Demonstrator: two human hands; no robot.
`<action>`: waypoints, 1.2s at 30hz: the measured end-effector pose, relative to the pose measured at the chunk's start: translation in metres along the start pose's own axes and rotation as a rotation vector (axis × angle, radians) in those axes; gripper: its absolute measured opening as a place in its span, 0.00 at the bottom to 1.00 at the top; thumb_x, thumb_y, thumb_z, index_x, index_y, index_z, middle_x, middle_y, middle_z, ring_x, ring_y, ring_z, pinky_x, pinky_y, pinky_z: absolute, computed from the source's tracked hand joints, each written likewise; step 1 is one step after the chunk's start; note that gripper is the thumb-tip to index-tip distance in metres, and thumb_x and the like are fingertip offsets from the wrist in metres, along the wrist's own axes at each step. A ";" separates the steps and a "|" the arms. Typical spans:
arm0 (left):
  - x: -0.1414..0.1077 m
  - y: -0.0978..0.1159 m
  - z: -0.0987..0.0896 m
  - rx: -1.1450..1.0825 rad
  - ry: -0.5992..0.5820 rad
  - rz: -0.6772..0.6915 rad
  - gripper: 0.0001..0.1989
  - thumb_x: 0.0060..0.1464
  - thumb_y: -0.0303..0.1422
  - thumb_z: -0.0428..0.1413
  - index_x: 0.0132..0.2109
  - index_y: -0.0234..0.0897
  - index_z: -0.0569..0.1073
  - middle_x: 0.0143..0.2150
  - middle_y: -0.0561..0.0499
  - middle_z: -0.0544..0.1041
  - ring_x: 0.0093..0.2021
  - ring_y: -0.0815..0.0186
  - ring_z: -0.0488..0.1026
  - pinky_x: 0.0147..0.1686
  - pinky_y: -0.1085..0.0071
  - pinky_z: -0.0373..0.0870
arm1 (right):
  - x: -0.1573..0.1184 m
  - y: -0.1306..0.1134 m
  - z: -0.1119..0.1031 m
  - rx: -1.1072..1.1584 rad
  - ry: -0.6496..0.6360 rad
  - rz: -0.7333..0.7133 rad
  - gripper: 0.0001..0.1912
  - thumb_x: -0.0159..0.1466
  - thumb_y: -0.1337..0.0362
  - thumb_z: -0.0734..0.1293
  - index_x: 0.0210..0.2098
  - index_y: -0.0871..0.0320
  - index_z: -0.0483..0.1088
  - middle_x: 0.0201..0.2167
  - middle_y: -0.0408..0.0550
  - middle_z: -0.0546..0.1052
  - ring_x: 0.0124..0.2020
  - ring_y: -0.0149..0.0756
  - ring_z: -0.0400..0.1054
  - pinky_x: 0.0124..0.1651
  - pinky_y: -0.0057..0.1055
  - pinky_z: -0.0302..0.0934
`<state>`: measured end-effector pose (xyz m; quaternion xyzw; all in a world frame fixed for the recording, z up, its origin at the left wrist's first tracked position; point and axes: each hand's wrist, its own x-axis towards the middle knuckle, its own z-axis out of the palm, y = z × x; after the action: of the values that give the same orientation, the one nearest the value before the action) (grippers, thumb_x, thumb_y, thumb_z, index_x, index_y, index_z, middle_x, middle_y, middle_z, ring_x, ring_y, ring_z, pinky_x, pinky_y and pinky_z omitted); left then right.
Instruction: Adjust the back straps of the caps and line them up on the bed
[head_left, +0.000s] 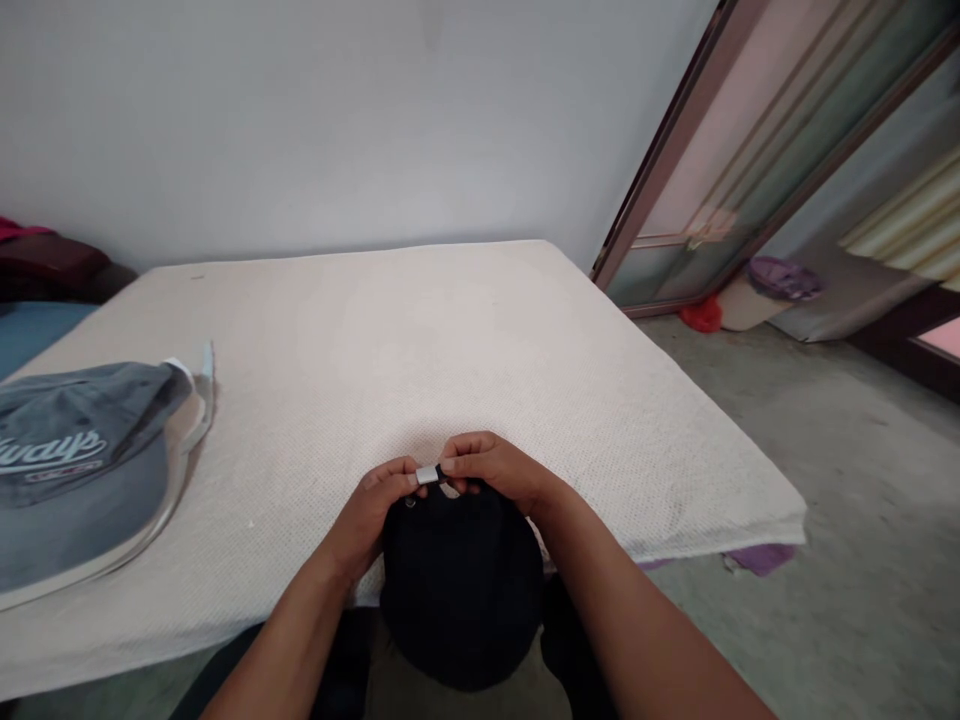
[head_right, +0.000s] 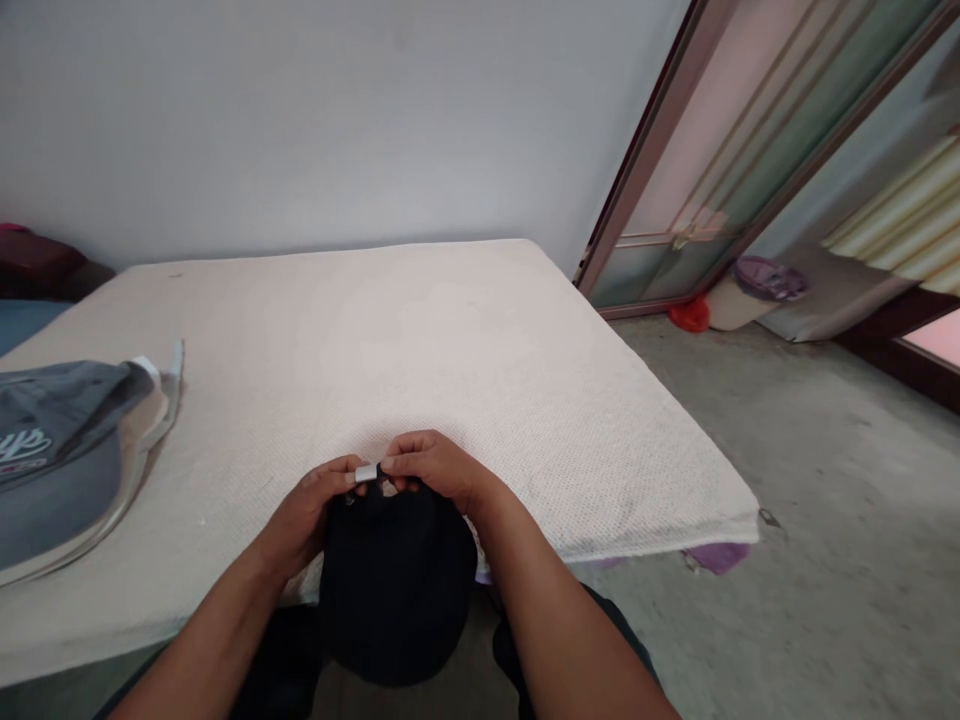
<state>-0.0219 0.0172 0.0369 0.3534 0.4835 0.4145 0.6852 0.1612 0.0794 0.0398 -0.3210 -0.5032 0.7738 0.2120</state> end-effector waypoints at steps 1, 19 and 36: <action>0.000 0.000 0.000 0.003 0.009 0.006 0.09 0.52 0.34 0.54 0.26 0.35 0.70 0.24 0.53 0.69 0.25 0.70 0.62 0.27 0.75 0.56 | -0.001 -0.001 0.000 -0.017 -0.007 -0.007 0.09 0.56 0.63 0.67 0.23 0.61 0.68 0.20 0.40 0.69 0.20 0.23 0.55 0.25 0.24 0.48; 0.002 -0.007 0.005 0.089 0.110 -0.007 0.10 0.46 0.32 0.59 0.24 0.36 0.65 0.21 0.58 0.65 0.20 0.74 0.55 0.21 0.75 0.48 | 0.002 -0.001 0.001 -0.159 0.024 -0.037 0.09 0.57 0.62 0.67 0.24 0.62 0.67 0.18 0.40 0.67 0.19 0.22 0.56 0.24 0.23 0.49; -0.005 -0.003 0.004 0.014 0.104 0.094 0.13 0.47 0.34 0.61 0.27 0.38 0.64 0.24 0.58 0.67 0.22 0.74 0.59 0.21 0.77 0.52 | -0.011 -0.010 -0.021 0.093 0.140 -0.047 0.09 0.59 0.60 0.66 0.32 0.61 0.71 0.24 0.42 0.69 0.22 0.25 0.62 0.26 0.24 0.54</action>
<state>-0.0178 0.0112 0.0373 0.3585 0.5041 0.4605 0.6367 0.1841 0.0894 0.0458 -0.3522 -0.4583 0.7667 0.2796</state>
